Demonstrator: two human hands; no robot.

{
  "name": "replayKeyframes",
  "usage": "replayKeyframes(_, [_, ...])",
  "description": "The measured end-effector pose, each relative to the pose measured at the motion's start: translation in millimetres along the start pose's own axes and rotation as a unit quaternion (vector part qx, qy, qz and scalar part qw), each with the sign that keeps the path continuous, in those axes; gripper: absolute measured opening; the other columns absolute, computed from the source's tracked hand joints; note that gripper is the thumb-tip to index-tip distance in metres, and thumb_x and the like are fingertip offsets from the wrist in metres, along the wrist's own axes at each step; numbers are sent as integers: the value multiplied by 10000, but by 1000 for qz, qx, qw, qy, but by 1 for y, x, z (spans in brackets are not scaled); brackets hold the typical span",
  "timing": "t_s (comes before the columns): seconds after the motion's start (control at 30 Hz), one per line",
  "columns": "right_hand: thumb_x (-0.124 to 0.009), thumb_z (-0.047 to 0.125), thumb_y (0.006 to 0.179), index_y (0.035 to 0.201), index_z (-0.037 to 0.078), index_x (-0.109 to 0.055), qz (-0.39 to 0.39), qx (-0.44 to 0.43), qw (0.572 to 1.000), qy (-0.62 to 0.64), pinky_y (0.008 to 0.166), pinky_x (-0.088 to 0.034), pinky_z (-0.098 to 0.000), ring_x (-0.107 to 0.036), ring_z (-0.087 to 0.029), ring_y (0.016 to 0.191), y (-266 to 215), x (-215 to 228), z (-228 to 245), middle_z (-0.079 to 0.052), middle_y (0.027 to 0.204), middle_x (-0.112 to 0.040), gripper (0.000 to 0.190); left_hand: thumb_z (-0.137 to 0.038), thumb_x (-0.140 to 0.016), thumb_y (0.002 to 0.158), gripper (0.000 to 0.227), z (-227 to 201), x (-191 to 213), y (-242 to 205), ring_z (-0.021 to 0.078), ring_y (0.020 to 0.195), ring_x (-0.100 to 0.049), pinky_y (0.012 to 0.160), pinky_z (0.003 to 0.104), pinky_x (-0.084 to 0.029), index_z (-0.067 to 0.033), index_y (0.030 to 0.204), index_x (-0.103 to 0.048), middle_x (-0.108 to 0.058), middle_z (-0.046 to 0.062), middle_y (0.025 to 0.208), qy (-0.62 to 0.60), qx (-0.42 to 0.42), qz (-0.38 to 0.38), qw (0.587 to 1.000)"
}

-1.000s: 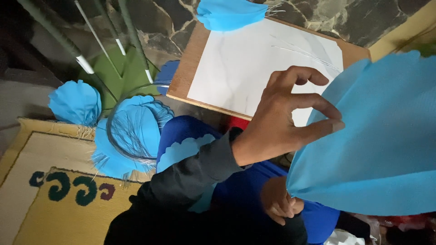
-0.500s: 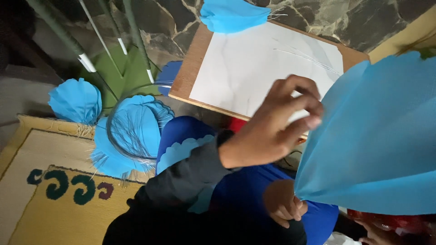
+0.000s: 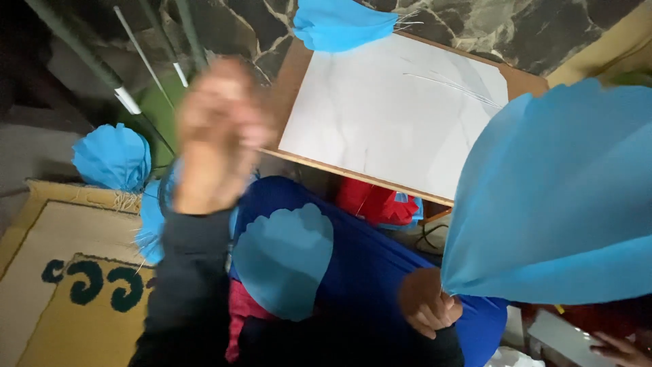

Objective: The person is crafting decorative flowers by folding blue fabric petals, applying hot glue, and attaching them to thin wires.

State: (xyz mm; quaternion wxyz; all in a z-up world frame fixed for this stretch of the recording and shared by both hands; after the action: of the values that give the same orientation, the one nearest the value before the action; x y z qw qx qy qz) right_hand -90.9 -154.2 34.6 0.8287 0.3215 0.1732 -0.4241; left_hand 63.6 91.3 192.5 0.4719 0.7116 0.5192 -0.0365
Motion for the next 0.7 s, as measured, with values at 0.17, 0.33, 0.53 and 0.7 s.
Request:
replayKeyframes(0.17, [-532, 79, 748, 556, 61, -433, -90, 16, 995, -39, 275, -281, -224, -314, -113, 311, 24, 49, 29, -40, 437, -405, 217, -201, -507, 910, 60, -74, 126, -57, -21, 533, -328, 493, 112, -274, -242, 870, -492, -421, -139, 670, 209, -40, -233, 949])
replayKeyframes(0.33, [-518, 108, 802, 591, 28, -493, -152, -18, 982, -107, 290, -315, -229, -328, -109, 328, 37, 108, 46, -34, 442, -399, 227, -175, -355, 1144, 304, -131, 275, -214, 111, 667, -465, 651, 221, -373, -89, 915, -536, -498, 12, 784, 661, -20, -360, 658])
replayKeyframes(0.53, [-513, 122, 845, 651, 10, -572, -223, -101, 930, -273, 372, -402, -245, -385, -110, 359, 60, 102, 42, -3, 434, -363, 231, -11, -620, 806, 274, -80, 193, -211, 342, 966, -453, 809, 403, -421, 12, 1069, -547, -462, 181, 1037, 940, 4, -216, 265])
replayKeyframes(0.7, [-487, 182, 879, 684, 2, -585, -217, -115, 916, -318, 396, -425, -252, -393, -113, 367, 77, 80, 37, -8, 430, -357, 283, -106, -493, 906, 330, -25, 89, -131, 366, 1069, -408, 808, 457, -415, 58, 1168, -377, -372, 238, 1161, 793, -69, -185, 576])
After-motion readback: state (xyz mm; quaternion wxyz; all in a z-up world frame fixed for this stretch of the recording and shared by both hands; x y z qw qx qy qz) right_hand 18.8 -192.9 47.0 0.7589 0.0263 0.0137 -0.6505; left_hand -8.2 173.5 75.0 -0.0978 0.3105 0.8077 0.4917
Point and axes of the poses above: each hand's wrist, its own y-axis towards the middle knuckle, its own x-axis out of the back of the hand, z = x × y, the point moved 8 cm from there along y, towards the middle knuckle
